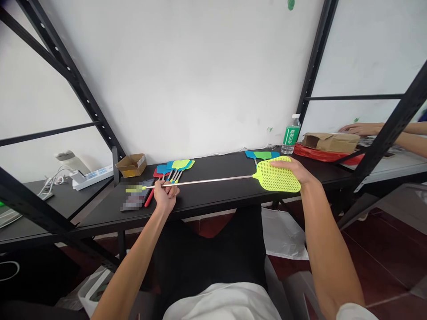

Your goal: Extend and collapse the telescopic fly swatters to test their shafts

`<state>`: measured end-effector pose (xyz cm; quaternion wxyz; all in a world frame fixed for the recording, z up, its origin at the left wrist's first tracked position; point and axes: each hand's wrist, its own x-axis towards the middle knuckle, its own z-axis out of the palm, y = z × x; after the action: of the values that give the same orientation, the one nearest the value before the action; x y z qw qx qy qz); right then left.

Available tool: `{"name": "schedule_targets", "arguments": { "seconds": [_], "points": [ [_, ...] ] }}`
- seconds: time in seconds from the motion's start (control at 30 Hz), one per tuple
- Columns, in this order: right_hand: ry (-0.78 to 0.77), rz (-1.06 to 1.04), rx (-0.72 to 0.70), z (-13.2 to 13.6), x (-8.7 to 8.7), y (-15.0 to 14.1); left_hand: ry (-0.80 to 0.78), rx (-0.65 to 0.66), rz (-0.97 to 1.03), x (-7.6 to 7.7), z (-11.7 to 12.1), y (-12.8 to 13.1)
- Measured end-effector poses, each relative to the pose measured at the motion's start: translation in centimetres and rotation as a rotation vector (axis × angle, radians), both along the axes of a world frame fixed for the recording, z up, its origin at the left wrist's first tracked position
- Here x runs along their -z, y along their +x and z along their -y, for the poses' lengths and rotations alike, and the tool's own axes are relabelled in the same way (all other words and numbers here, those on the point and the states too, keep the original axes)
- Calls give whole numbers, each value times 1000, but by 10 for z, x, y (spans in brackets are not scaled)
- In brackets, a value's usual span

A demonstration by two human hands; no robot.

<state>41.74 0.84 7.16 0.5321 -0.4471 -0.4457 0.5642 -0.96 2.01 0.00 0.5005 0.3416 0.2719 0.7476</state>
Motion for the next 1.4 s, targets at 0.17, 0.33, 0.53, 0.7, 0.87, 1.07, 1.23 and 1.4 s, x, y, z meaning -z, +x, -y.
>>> {"name": "schedule_targets", "arguments": {
  "seconds": [0.17,0.33,0.53,0.7,0.87,1.07,1.23,1.4],
  "points": [
    [-2,-9,6,0,-3,-4,-27,-11,65,0,-1,-1],
    [8,13,-13,-4,0,-8,-27,-14,49,0,-1,0],
    [0,55,-85,-13,6,-21,-29,-19,13,0,0,0],
    [1,56,-85,-14,7,-25,-39,-24,20,0,0,0],
    [-5,33,-106,-16,10,-35,-42,-28,8,-1,0,3],
    [27,38,-120,-19,13,-49,-37,-26,2,-1,1,4],
    [35,25,-141,-17,11,-50,-27,-25,-1,-1,0,3],
    [38,36,-132,-16,10,-50,-36,-13,8,-1,1,3]
  ]
}}
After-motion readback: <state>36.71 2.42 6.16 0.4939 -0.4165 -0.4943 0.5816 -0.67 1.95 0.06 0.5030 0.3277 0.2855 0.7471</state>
